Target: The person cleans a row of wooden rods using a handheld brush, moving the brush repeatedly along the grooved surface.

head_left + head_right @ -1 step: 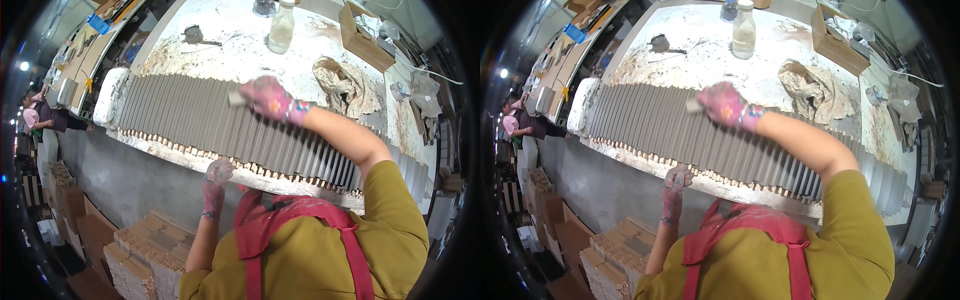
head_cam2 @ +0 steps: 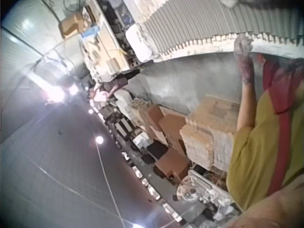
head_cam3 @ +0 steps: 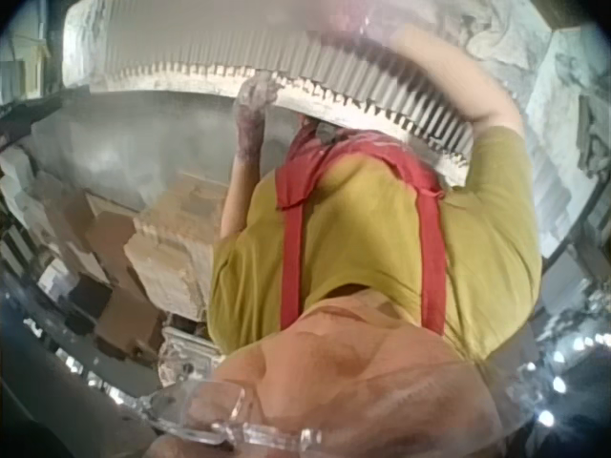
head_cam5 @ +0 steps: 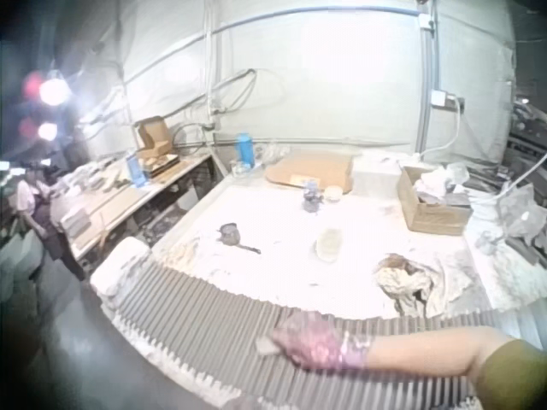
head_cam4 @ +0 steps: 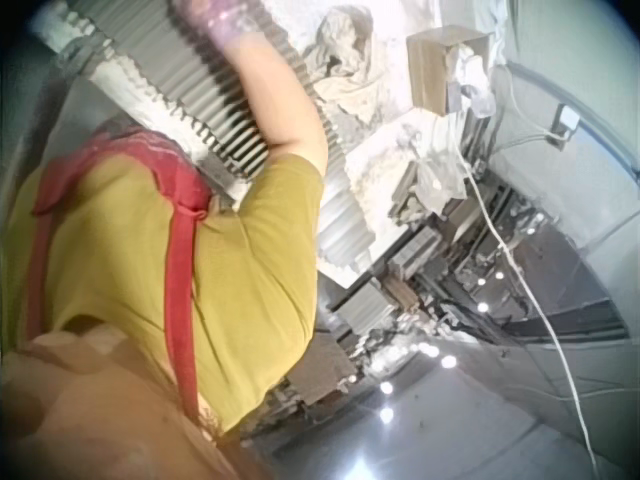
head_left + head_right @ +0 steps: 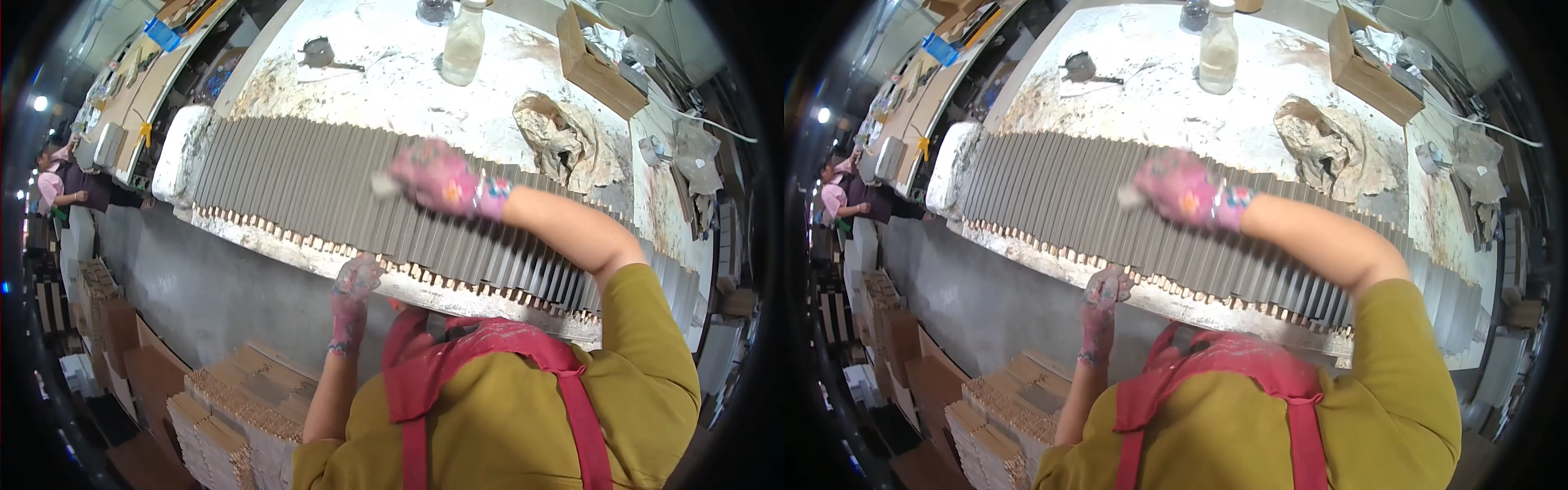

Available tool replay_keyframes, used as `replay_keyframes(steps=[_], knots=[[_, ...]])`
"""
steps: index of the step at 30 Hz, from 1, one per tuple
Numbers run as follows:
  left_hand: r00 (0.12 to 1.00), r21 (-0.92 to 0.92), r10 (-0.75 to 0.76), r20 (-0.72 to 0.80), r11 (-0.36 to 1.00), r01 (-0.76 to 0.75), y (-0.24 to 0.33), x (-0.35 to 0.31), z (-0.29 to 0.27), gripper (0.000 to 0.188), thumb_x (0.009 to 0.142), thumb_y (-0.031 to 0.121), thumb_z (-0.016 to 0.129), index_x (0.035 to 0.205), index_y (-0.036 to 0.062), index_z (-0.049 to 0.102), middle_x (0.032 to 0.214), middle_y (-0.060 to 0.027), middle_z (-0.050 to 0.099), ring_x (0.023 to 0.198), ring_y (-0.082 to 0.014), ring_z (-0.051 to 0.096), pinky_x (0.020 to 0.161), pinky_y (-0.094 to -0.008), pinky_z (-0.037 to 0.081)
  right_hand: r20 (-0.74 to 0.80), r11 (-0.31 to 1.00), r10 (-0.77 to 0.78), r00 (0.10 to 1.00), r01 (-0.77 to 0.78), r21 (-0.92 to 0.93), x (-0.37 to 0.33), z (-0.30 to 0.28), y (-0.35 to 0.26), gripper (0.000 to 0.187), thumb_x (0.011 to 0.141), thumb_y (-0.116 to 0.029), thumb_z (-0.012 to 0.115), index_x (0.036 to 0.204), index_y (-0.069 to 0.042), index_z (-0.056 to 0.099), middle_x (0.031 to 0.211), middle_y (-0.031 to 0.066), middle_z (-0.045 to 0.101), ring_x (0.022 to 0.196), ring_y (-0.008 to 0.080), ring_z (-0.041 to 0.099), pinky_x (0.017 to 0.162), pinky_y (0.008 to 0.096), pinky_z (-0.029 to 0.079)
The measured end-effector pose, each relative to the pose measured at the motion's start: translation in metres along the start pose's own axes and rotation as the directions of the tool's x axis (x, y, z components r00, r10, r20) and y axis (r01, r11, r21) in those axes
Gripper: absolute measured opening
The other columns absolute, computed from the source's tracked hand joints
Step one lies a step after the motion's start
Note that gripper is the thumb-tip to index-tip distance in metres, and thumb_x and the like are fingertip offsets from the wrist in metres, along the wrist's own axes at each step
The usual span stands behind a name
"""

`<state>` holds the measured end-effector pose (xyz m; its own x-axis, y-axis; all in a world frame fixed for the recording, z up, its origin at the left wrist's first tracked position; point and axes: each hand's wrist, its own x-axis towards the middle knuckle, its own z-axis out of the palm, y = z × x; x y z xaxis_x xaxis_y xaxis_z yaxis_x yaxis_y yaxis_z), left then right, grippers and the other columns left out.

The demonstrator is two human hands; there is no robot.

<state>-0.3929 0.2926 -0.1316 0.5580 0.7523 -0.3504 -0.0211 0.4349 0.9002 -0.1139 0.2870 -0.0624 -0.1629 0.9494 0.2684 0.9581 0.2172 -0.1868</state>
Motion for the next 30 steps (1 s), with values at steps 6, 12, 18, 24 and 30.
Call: replay_keyframes(steps=[6, 12, 18, 24, 30], knots=[[1.0, 0.004, 0.002, -0.024, 1.0, -0.002, 0.004, -0.003, 0.003, 0.035, 0.086, -0.001, 0.053, 0.121, -0.0055, 0.054, 0.108, -0.0111, 0.065, 0.1, -0.0191, 0.064, 0.088, -0.0277, 0.052, -0.01, 0.949, -0.212, 0.977, 0.208, 0.237, -0.009, -0.012, -0.042, 0.022, 0.078, -0.015, 0.061, 0.1, -0.014, 0.061, 0.096, 0.0044, 0.061, 0.092, 0.023, 0.061, 0.088, 0.041, 0.042], [0.998, 0.118, 0.068, -0.007, 0.991, -0.067, -0.004, 0.0, -0.006, 0.032, 0.091, 0.006, 0.057, 0.121, -0.0036, 0.055, 0.107, -0.0105, 0.065, 0.099, -0.0184, 0.064, 0.086, -0.0279, 0.051, 0.235, 0.939, -0.323, 0.917, 0.279, 0.2, -0.021, -0.01, -0.061, 0.042, 0.074, -0.015, 0.064, 0.115, -0.012, 0.058, 0.106, 0.0069, 0.061, 0.101, 0.0244, 0.06, 0.095, 0.0446, 0.043], [0.995, -0.104, 0.047, 0.089, 0.994, -0.038, -0.022, -0.005, -0.006, 0.026, 0.098, 0.015, 0.051, 0.115, -0.0035, 0.058, 0.094, -0.0054, 0.062, 0.085, -0.0152, 0.06, 0.081, -0.0259, 0.048, -0.106, 0.96, 0.239, 0.965, -0.218, 0.178, 0.002, -0.016, 0.036, 0.029, 0.089, -0.02, 0.06, 0.117, -0.012, 0.057, 0.104, 0.0105, 0.064, 0.089, 0.0293, 0.064, 0.083, 0.0428, 0.05], [1.0, -0.032, 0.0, 0.019, 0.999, 0.001, -0.008, -0.008, 0.014, 0.026, 0.097, 0.018, 0.054, 0.115, -0.0008, 0.059, 0.089, -0.0049, 0.062, 0.078, -0.0148, 0.059, 0.074, -0.0264, 0.048, -0.023, 0.987, -0.108, 0.994, 0.11, 0.115, -0.035, 0.001, -0.026, 0.021, 0.084, -0.018, 0.059, 0.103, -0.012, 0.062, 0.092, 0.0053, 0.065, 0.089, 0.0234, 0.065, 0.091, 0.0436, 0.046], [0.998, -0.006, -0.023, 0.056, 1.0, 0.023, -0.014, -0.004, 0.009, 0.028, 0.097, 0.02, 0.057, 0.114, -0.0026, 0.059, 0.093, -0.0075, 0.065, 0.086, -0.0168, 0.064, 0.073, -0.0263, 0.05, -0.009, 0.875, 0.253, 0.967, -0.224, 0.43, -0.013, -0.018, 0.025, 0.028, 0.084, -0.024, 0.064, 0.11, -0.016, 0.063, 0.094, 0.0055, 0.066, 0.091, 0.0235, 0.065, 0.087, 0.0428, 0.047]])
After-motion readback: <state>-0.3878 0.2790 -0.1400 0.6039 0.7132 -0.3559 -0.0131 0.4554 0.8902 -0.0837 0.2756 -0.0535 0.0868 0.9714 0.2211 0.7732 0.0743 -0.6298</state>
